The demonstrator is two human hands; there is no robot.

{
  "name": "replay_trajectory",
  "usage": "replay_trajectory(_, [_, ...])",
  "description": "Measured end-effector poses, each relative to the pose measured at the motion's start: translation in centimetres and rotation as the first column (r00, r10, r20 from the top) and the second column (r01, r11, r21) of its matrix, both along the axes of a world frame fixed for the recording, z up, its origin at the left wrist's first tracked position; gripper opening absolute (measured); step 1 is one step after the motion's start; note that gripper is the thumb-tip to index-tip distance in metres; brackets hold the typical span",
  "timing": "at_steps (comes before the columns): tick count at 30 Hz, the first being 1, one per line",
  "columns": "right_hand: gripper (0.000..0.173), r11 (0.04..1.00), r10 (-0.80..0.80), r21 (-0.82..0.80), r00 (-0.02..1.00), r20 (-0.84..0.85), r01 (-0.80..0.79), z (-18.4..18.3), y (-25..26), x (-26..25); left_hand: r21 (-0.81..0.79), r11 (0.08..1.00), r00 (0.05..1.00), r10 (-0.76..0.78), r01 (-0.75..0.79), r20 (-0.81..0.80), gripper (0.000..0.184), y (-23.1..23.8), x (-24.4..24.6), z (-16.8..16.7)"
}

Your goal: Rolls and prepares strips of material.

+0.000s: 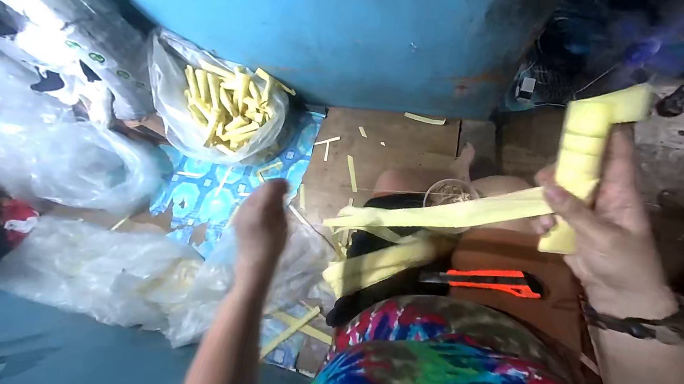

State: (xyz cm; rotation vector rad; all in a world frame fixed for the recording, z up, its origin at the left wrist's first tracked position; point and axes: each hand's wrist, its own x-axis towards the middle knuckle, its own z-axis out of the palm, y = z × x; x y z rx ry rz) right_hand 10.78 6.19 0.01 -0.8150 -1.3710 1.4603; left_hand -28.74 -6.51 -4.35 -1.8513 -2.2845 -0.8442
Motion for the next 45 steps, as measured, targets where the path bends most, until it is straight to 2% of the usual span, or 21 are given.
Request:
replay_trajectory(3, [0.078, 0.997, -0.081, 0.008, 0.996, -0.025, 0.081, 0.4, 0.9, 3.8, -0.189, 0.885, 0.904, 0.408, -0.427, -0.129, 0.030, -5.8, -10.3, -2.3])
replay_trajectory(5, [0.079, 0.993, -0.115, 0.018, 0.992, -0.046, 0.116, 0.3, 1.2, 5.7, -0.358, 0.618, 0.699, 0.696, -0.700, -0.166, 0.038, -11.5, -15.2, -3.9])
replay_trajectory(7, [0.077, 0.990, -0.138, 0.014, 0.988, -0.065, 0.139, 0.2, 1.4, 6.8, -0.484, 0.307, 0.459, 0.858, -0.819, -0.232, 0.041, -16.9, -17.7, -5.2])
replay_trajectory(8, [0.075, 0.987, -0.161, 0.010, 0.984, -0.083, 0.162, 0.2, 1.5, 7.0, -0.526, 0.197, 0.389, 0.877, -0.827, -0.283, 0.045, -18.5, -18.2, -5.8])
replay_trajectory(9, [0.073, 0.984, -0.176, 0.002, 0.980, -0.092, 0.177, 0.3, 1.5, 7.0, -0.557, 0.165, 0.390, 0.866, -0.814, -0.313, 0.047, -19.2, -18.5, -6.1])
replay_trajectory(10, [0.074, 0.984, -0.178, -0.009, 0.979, -0.098, 0.178, 0.6, 1.4, 6.5, -0.580, 0.200, 0.438, 0.845, -0.790, -0.306, 0.054, -18.5, -18.1, -5.9])
replay_trajectory(12, [0.080, 0.993, -0.113, -0.024, 0.990, -0.084, 0.111, 1.0, 1.0, 4.5, -0.533, 0.517, 0.665, 0.737, -0.670, -0.121, 0.069, -14.2, -15.0, -4.0])
replay_trajectory(14, [0.082, 1.000, 0.005, -0.027, 1.000, -0.010, -0.006, 0.8, 0.0, 1.2, -0.381, 0.846, 0.903, 0.424, -0.372, 0.061, 0.062, -8.2, -9.2, -1.9])
replay_trajectory(16, [0.077, 0.985, 0.169, 0.010, 0.984, 0.052, -0.169, 0.1, -1.1, -2.4, -0.245, 0.969, 0.982, 0.074, -0.030, 0.172, 0.054, -2.9, -0.8, 0.2])
replay_trajectory(18, [0.077, 0.951, 0.296, 0.065, 0.950, 0.098, -0.303, -0.2, -2.2, -5.1, -0.135, 0.943, 0.905, -0.243, 0.306, 0.349, 0.052, 0.2, 7.5, 2.1])
replay_trajectory(20, [0.076, 0.935, 0.307, 0.137, 0.939, 0.157, -0.328, 0.3, -2.8, -5.9, 0.064, 0.842, 0.668, -0.470, 0.536, 0.577, 0.031, 1.9, 12.7, 3.3])
replay_trajectory(22, [0.072, 0.917, 0.213, 0.284, 0.946, 0.243, -0.279, 1.0, -2.6, -5.0, 0.222, 0.781, 0.456, -0.541, 0.584, 0.706, 0.017, 3.0, 14.2, 3.6])
replay_trajectory(23, [0.069, 0.902, 0.142, 0.360, 0.952, 0.270, -0.236, 1.1, -2.3, -4.3, 0.248, 0.786, 0.409, -0.528, 0.566, 0.744, 0.015, 3.3, 14.1, 3.7])
replay_trajectory(25, [0.063, 0.860, -0.045, 0.487, 0.930, 0.364, -0.149, 0.9, -1.9, -2.8, 0.246, 0.825, 0.413, -0.485, 0.510, 0.770, 0.016, 3.6, 13.9, 4.1])
replay_trajectory(29, [0.051, 0.733, -0.389, 0.663, 0.705, 0.593, -0.153, -1.2, -2.4, -2.3, 0.233, 0.858, 0.460, -0.452, 0.457, 0.764, 0.035, 3.5, 14.3, 4.5])
replay_trajectory(32, [0.048, 0.701, -0.434, 0.680, 0.628, 0.646, -0.215, -2.2, -3.5, -2.9, 0.206, 0.865, 0.465, -0.430, 0.458, 0.774, 0.046, 3.4, 14.4, 4.7])
replay_trajectory(36, [0.047, 0.676, -0.430, 0.695, 0.635, 0.642, -0.245, -1.7, -3.3, -2.6, 0.231, 0.846, 0.412, -0.450, 0.481, 0.792, 0.051, 3.0, 13.9, 5.2])
replay_trajectory(39, [0.046, 0.767, -0.246, 0.588, 0.728, 0.640, -0.257, -1.6, -3.5, -2.2, 0.225, 0.853, 0.445, -0.450, 0.471, 0.774, 0.046, 2.9, 13.9, 5.1])
replay_trajectory(41, [0.050, 0.896, 0.212, 0.240, 0.836, 0.505, -0.373, -0.8, -3.8, -1.5, 0.205, 0.857, 0.499, -0.452, 0.474, 0.739, 0.032, 3.1, 13.8, 4.7])
replay_trajectory(43, [0.060, 0.788, 0.607, -0.143, 0.794, 0.027, -0.598, -0.7, -3.7, -1.1, 0.213, 0.840, 0.494, -0.478, 0.499, 0.727, 0.019, 3.4, 13.6, 4.6])
replay_trajectory(45, [0.071, 0.694, 0.642, -0.269, 0.743, -0.188, -0.668, -1.1, -3.9, -1.2, 0.199, 0.819, 0.502, -0.501, 0.538, 0.705, 0.012, 3.8, 13.5, 4.8])
